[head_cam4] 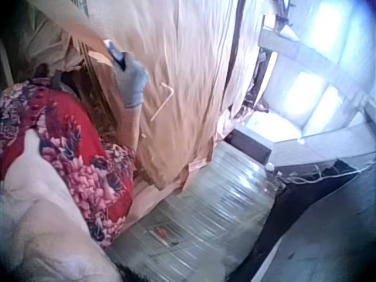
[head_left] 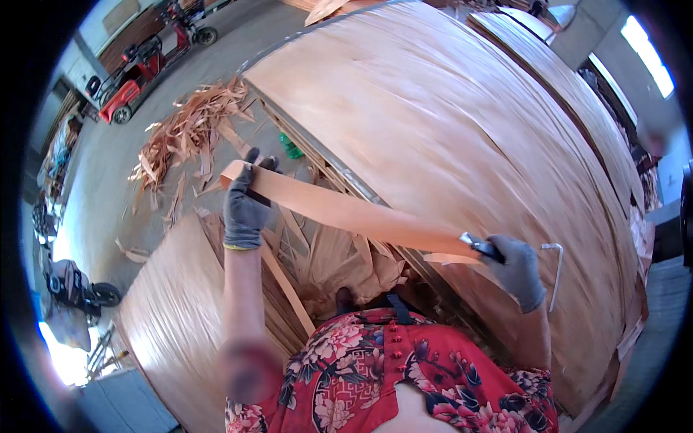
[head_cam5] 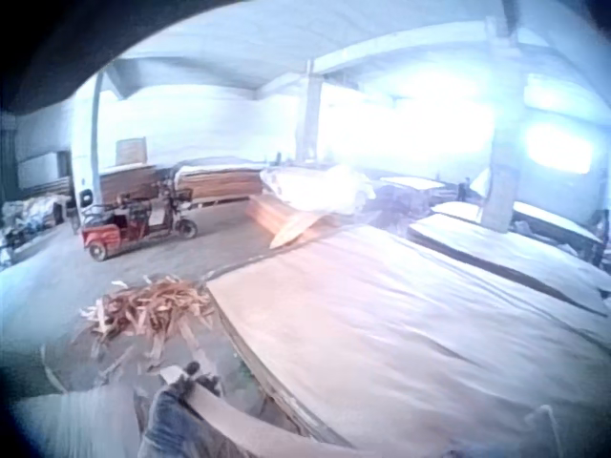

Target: The person cuts large sheets of light-brown veneer on a workbench using a utility knife and a metal straightedge. They align the straightedge, score the veneer, and peel away cut sections. The person also uses white tape to secure veneer edges and handles a roll of tape. Cut pieces are stacked on the bench.

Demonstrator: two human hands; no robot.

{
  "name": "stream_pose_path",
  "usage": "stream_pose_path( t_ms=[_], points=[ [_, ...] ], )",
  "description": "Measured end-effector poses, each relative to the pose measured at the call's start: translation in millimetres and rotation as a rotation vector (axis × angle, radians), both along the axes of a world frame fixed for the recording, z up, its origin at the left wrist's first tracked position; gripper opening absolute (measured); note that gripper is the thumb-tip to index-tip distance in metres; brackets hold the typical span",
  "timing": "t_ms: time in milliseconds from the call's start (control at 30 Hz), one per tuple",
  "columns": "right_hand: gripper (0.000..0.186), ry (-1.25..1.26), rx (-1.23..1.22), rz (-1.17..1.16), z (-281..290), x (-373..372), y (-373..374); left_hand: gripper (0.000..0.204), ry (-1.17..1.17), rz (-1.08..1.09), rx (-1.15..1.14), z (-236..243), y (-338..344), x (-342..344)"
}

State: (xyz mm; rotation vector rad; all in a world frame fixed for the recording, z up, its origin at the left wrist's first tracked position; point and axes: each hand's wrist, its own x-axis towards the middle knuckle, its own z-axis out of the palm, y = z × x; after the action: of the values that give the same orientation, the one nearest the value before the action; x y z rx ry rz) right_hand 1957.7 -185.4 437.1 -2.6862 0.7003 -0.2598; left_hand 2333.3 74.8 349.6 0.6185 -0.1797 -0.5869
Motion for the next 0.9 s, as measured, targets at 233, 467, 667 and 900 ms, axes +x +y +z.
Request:
stream_pose_path(
  t_ms=[233, 467, 667, 900],
  points=[
    [0.025, -0.173, -0.159, -0.403, 23, -79, -47, 0.037, -0.218, -0.160, 0.075, 32, -35, 26],
    [0.023, -0.113, -0.145, -0.334, -13, -84, -38, 0.029, -0.248, -0.221, 0.376, -13, -55, 44],
    [0.021, 0.064, -0.007, -0.523, -43, -97, -27, 0.015, -0.703, -0.244, 0.760, -44, -112, 82],
    [0.020, 0.291, 0.120, -0.805, -84, -49, -4, 0.018, -0.156, -0.266, 0.923, -98, -142, 180]
  ],
)
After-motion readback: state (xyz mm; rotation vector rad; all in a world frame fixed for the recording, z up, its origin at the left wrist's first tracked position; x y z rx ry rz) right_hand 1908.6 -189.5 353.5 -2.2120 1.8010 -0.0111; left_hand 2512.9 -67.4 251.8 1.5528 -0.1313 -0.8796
